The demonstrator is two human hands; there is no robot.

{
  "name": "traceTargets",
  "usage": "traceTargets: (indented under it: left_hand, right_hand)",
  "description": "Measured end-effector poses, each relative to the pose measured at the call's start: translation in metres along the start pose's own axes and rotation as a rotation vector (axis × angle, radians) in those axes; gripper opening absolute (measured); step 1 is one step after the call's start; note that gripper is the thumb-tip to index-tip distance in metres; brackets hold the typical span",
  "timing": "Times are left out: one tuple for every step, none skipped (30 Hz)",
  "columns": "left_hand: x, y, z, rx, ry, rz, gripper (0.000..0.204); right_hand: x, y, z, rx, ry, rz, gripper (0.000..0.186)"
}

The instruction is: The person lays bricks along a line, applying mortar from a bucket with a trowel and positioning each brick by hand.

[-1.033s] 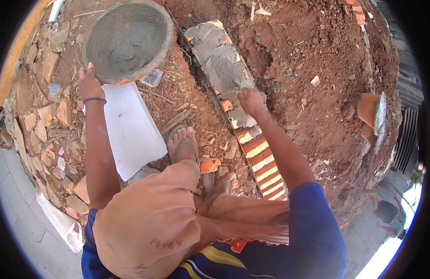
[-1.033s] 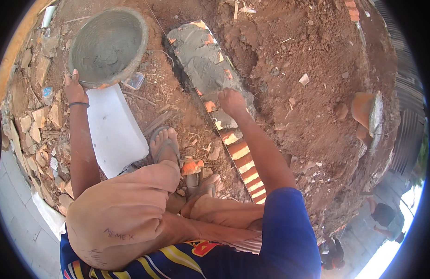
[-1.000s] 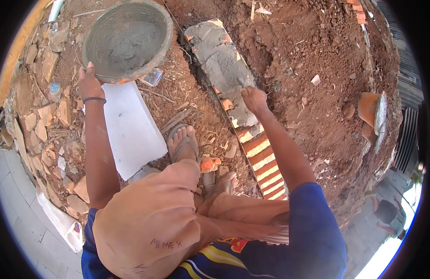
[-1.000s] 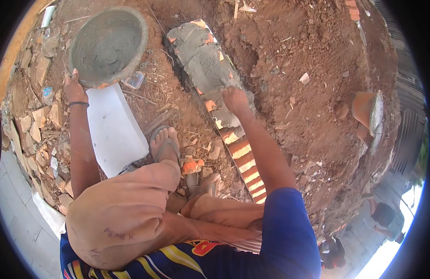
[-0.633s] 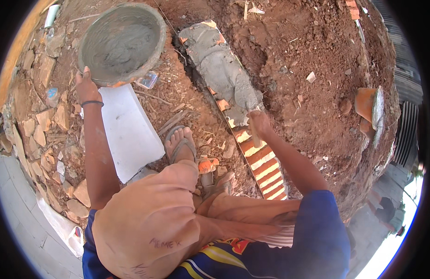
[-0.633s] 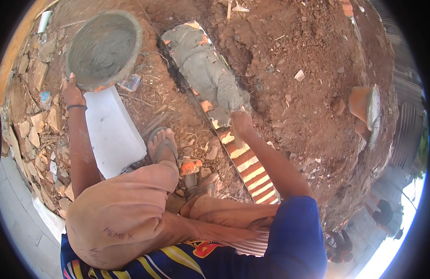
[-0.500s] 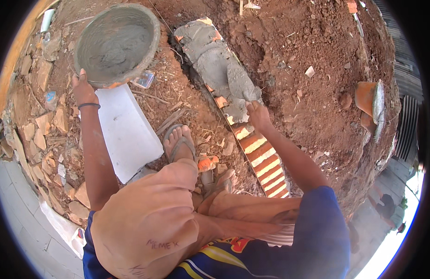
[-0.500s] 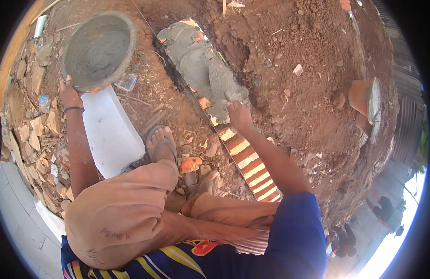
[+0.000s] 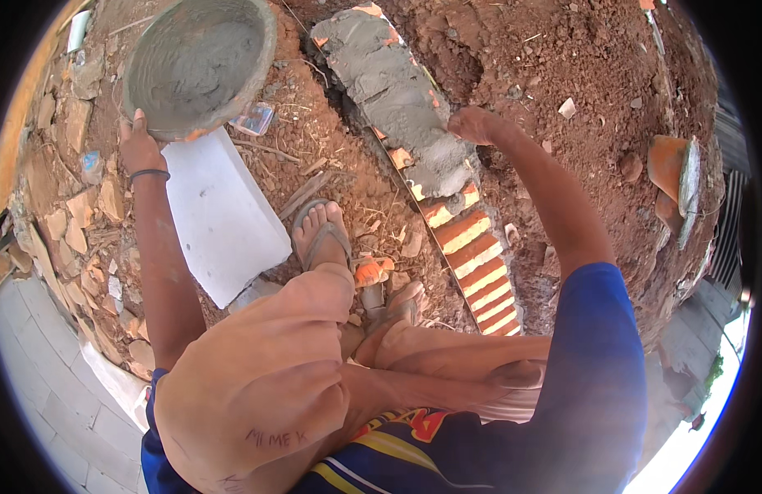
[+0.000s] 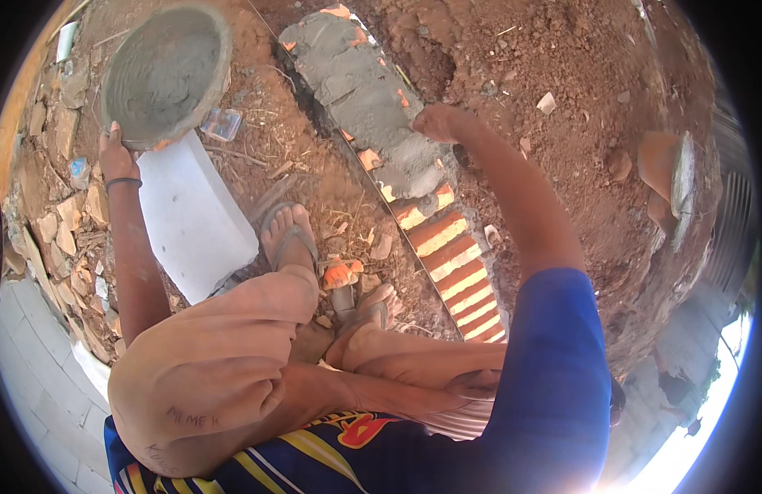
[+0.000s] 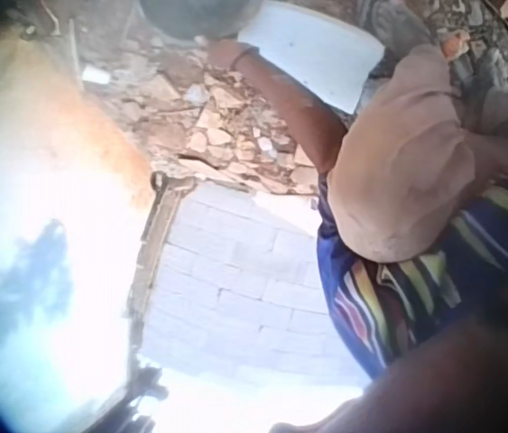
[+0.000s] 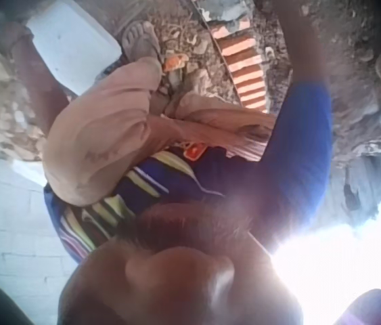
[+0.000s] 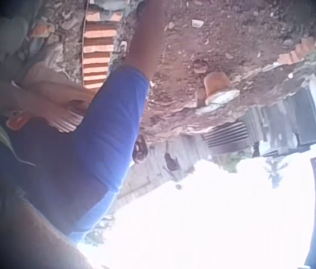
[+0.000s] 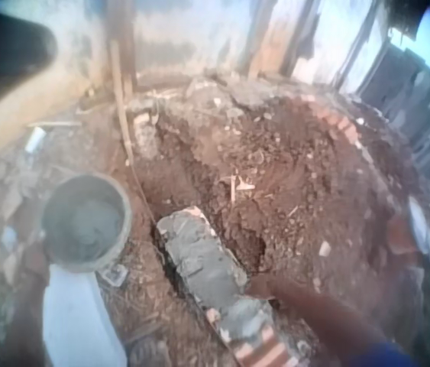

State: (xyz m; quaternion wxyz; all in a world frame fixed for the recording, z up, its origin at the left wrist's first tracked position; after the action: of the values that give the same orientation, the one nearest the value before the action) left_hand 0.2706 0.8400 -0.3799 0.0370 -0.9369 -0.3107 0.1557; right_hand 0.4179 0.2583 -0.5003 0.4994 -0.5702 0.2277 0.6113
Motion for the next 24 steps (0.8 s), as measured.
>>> traceTargets:
  left_hand:
    - [0.003,-0.004,0.000,-0.013,0.017,-0.007,0.028]
    - [0.004,-0.004,0.000,-0.029,0.034,-0.011,0.030]
    - [0.001,-0.002,0.000,-0.032,0.032,-0.007,0.030]
    - [-0.002,0.005,0.001,-0.065,0.041,0.004,0.030]
    - [-0.002,0.011,-0.002,-0.093,0.054,0.014,0.031]
    - [0.001,0.009,0.000,-0.091,0.055,0.017,0.031]
    - [0.005,0.007,0.002,-0.070,0.053,0.025,0.031]
    - [0.008,0.000,0.002,-0.040,0.053,0.031,0.031]
    - [0.013,0.001,0.005,-0.040,0.060,0.044,0.031]
    - [0.016,-0.001,0.008,-0.029,0.062,0.041,0.032]
    - [0.019,0.002,0.006,-0.018,0.068,0.046,0.032]
    - [0.013,0.010,0.006,-0.062,0.056,0.033,0.033]
    - [0.004,0.008,-0.001,-0.096,0.050,0.015,0.034]
    - [0.001,0.002,-0.006,-0.100,0.043,-0.014,0.035]
    - [-0.001,0.000,-0.004,-0.100,0.024,-0.035,0.037]
    - [-0.003,0.002,-0.004,-0.082,0.014,-0.044,0.037]
    - [-0.004,0.004,-0.003,-0.073,0.007,-0.061,0.038]
    - [-0.002,-0.002,-0.006,-0.028,0.034,-0.079,0.039]
    - [0.002,-0.015,-0.008,0.025,0.057,-0.103,0.040]
    - [0.009,-0.008,0.001,0.019,0.053,-0.059,0.040]
    - [0.014,-0.008,0.009,0.048,0.034,-0.091,0.041]
    - [0.016,-0.003,0.013,0.082,0.017,-0.129,0.042]
    - [0.011,0.021,0.012,0.088,0.010,-0.096,0.042]
    - [-0.004,0.044,0.014,0.095,-0.050,-0.116,0.043]
  right_hand:
    - [-0.006,0.014,0.008,-0.040,-0.010,-0.041,0.044]
    - [-0.015,0.029,0.015,-0.079,-0.015,-0.083,0.046]
    - [-0.023,0.047,0.018,-0.063,0.020,-0.100,0.046]
    - [-0.032,0.063,0.018,-0.045,0.063,-0.117,0.046]
    - [-0.038,0.080,0.018,-0.022,0.072,-0.152,0.046]
    - [-0.045,0.093,0.024,0.001,0.071,-0.184,0.046]
    - [-0.052,0.108,0.021,0.078,0.128,-0.154,0.046]
    - [-0.060,0.120,0.025,0.160,0.176,-0.122,0.046]
    - [-0.068,0.136,0.016,0.171,0.182,-0.131,0.046]
    - [-0.072,0.162,0.003,0.152,0.184,-0.089,0.046]
    - [-0.078,0.182,-0.002,0.140,0.189,-0.052,0.046]
    - [-0.091,0.187,0.001,0.171,0.208,-0.068,0.046]
    - [-0.107,0.183,0.010,0.241,0.226,-0.089,0.045]
    - [-0.118,0.183,0.014,0.312,0.247,-0.110,0.044]
    - [-0.110,0.188,0.017,0.403,0.227,-0.121,0.043]
    - [-0.097,0.192,0.022,0.493,0.208,-0.127,0.042]
    - [-0.086,0.180,0.036,0.513,0.194,-0.186,0.040]
    - [-0.071,0.160,0.059,0.531,0.170,-0.249,0.038]
    - [-0.063,0.130,0.094,0.439,0.124,-0.288,0.035]
    - [-0.053,0.117,0.102,0.497,0.102,-0.484,0.034]
    - [-0.034,0.114,0.103,0.670,0.186,-0.559,0.035]
    - [-0.020,0.121,0.100,0.842,0.267,-0.631,0.036]
    - [-0.003,0.143,0.096,0.866,0.293,-0.630,0.036]
    - [0.010,0.174,0.091,0.859,0.362,-0.650,0.039]
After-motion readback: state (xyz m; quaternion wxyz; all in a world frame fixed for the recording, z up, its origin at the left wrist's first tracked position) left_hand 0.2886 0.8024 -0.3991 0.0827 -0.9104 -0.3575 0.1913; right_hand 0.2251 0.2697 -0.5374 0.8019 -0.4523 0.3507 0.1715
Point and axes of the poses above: each hand's wrist, its own x-axis towards the middle knuckle, its own y-axis out of the palm, z = x × y, the point moved 9 cm from there along x, towards the middle knuckle, and after that the axes turned 15 degrees about z, right-handed, at the moved point
